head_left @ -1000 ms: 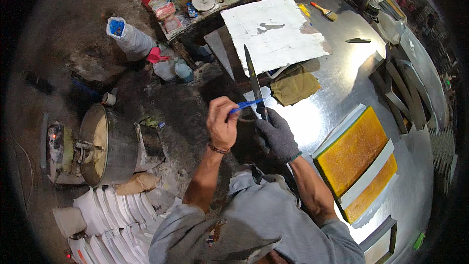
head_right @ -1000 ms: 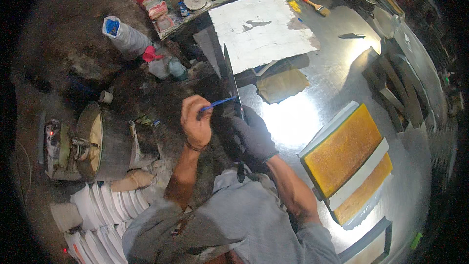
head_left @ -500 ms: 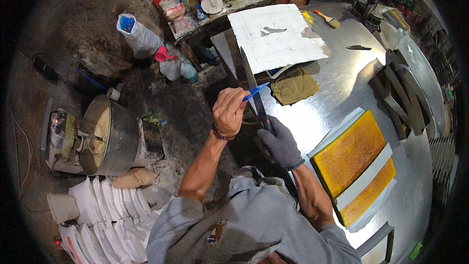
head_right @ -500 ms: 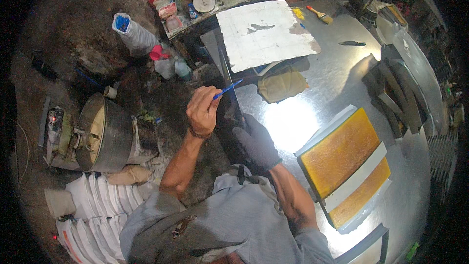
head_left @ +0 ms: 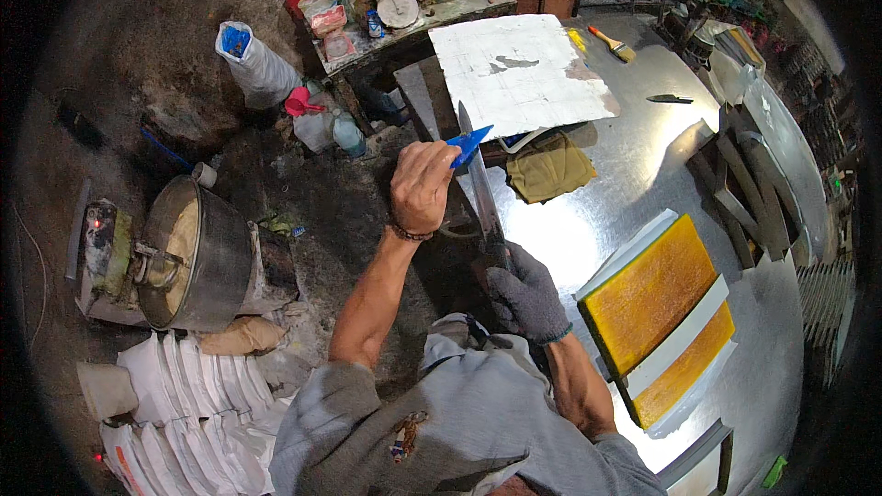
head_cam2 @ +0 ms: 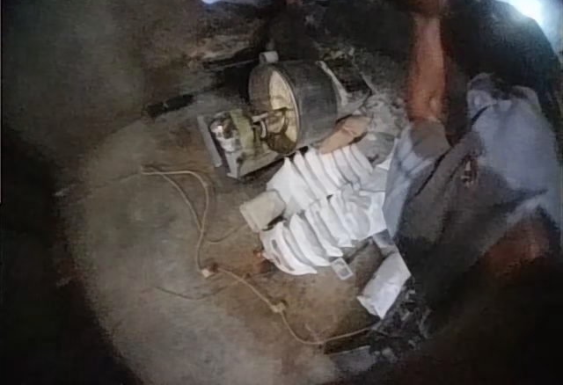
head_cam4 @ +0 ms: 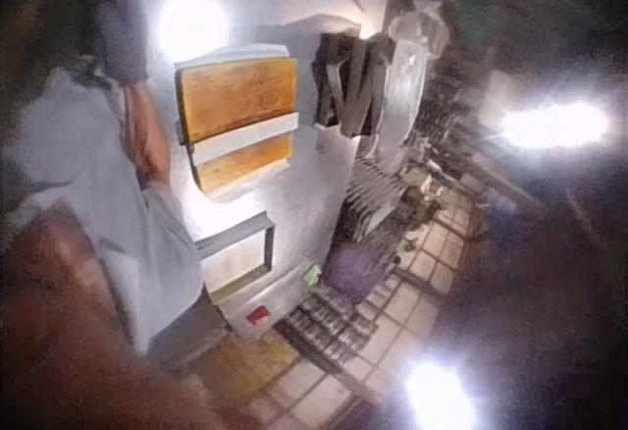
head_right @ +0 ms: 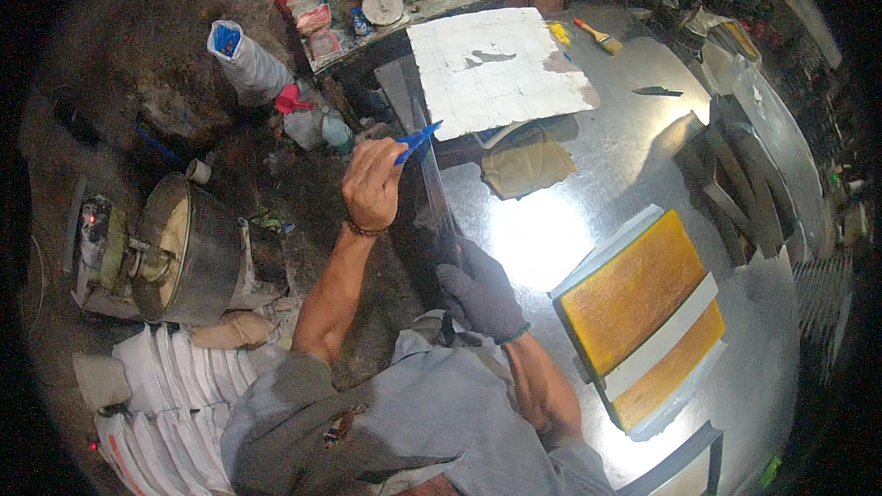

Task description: The person uses a knife and a straightedge to cut a large yellow sheet on a metal table. They repeatedly align the straightedge, score the material, and separate strips, then stack the cut pieces.

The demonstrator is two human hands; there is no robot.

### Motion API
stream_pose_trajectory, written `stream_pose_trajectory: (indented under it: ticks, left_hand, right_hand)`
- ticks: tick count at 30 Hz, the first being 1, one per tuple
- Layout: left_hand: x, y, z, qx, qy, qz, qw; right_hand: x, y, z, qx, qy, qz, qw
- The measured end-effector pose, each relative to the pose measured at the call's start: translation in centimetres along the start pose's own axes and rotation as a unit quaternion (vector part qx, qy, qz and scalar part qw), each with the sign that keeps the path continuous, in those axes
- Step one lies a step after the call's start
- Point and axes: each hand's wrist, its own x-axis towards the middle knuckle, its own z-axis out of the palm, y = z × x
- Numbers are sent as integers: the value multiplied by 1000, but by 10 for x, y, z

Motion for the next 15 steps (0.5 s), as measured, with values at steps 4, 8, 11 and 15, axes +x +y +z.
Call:
stream_pose_trajectory:
  ticks: [4, 8, 11, 15]
  left_hand:
    - [1, -36, -1, 59, 21, -75, 995]
    - [1, -56, -16, 78, 74, -162, 981]
    - [-6, -50, -26, 45, 100, -243, 964]
    - [-18, -32, -54, 63, 84, -253, 962]
  right_hand:
    - [-5, 8, -4, 58, -26, 55, 996]
    - [-8, 16, -12, 102, -43, 72, 991]
    - [1, 25, -19, -61, 25, -64, 996]
    - [9, 14, -8, -430, 115, -205, 872]
